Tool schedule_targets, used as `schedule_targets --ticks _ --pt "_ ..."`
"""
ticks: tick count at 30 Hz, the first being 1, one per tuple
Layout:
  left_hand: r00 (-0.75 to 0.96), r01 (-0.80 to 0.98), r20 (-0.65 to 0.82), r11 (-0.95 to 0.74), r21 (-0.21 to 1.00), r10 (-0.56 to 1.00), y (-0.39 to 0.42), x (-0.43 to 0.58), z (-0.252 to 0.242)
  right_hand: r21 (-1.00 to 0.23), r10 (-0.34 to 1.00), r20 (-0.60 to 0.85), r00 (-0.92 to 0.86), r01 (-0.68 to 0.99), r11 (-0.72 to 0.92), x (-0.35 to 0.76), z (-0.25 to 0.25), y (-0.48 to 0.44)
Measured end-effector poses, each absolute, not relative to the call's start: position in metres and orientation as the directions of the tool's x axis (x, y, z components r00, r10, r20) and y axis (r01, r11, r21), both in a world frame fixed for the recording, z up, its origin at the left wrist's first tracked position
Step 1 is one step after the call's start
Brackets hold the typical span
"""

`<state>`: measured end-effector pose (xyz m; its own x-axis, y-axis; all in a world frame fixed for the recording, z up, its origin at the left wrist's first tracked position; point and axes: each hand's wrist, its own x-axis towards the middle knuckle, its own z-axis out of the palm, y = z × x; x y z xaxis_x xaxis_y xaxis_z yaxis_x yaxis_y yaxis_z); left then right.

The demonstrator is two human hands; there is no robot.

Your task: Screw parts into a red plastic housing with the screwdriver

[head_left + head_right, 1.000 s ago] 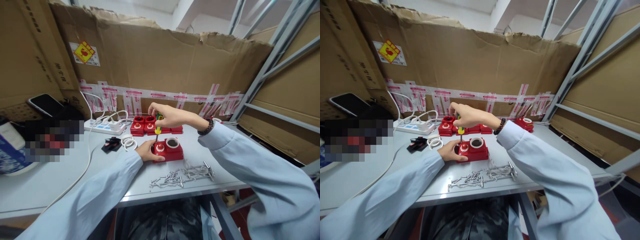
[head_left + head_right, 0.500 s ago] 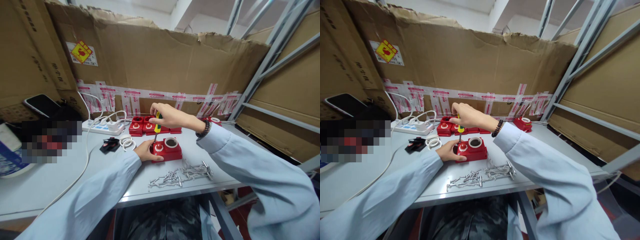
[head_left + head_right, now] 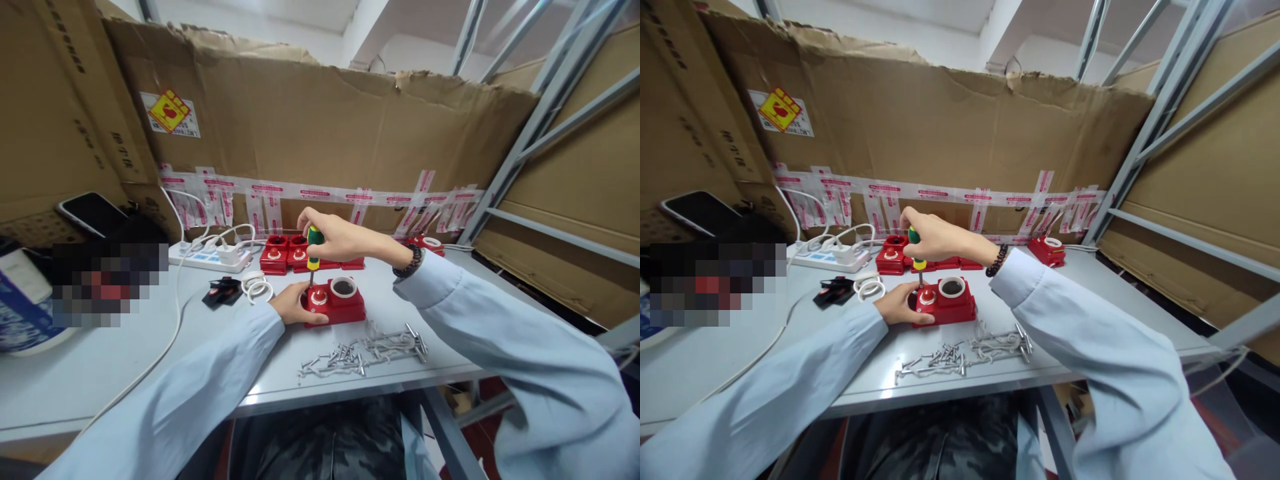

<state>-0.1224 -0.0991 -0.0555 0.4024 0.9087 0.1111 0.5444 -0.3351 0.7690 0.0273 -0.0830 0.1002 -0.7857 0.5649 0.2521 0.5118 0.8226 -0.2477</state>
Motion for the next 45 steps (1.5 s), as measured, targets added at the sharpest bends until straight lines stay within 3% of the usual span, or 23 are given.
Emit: schedule_targets --ticks 4,8,13,21,34,39,45 --pt "0.410 0.559 0.104 -0.340 0.756 0.906 -0.099 -0.123 -0.054 -0.186 0.666 0.300 -0.683 0.643 0.743 0.029 0.099 -0.083" --pt "0.417 0.539 0.081 -0.317 0.780 0.905 -0.099 -0.122 -0.054 -0.270 0.641 0.292 -0.710 0.581 0.767 0.031 0.098 -0.082" --pt "0.411 0.551 0.089 -0.325 0.769 0.907 -0.097 -0.123 -0.056 -0.179 0.619 0.348 -0.704 0.598 0.781 0.029 0.096 -0.082" --pt "0.458 0.385 0.108 -0.306 0.871 0.882 -0.096 -0.132 -0.048 -0.336 0.650 0.339 -0.680 0.558 0.759 0.031 0.093 -0.080" --pt "0.444 0.585 0.310 -0.534 0.610 0.841 -0.083 -0.148 -0.037 -0.290 0.617 0.407 -0.674 0.545 0.787 0.026 0.088 -0.080" --pt "0.422 0.559 0.380 -0.566 0.606 0.823 -0.085 -0.145 -0.038 -0.383 0.593 0.426 -0.683 0.458 0.802 0.027 0.089 -0.080" --pt "0.399 0.564 0.442 -0.595 0.573 0.804 -0.085 -0.144 -0.038 -0.341 0.511 0.519 -0.685 0.383 0.859 0.025 0.095 -0.087"
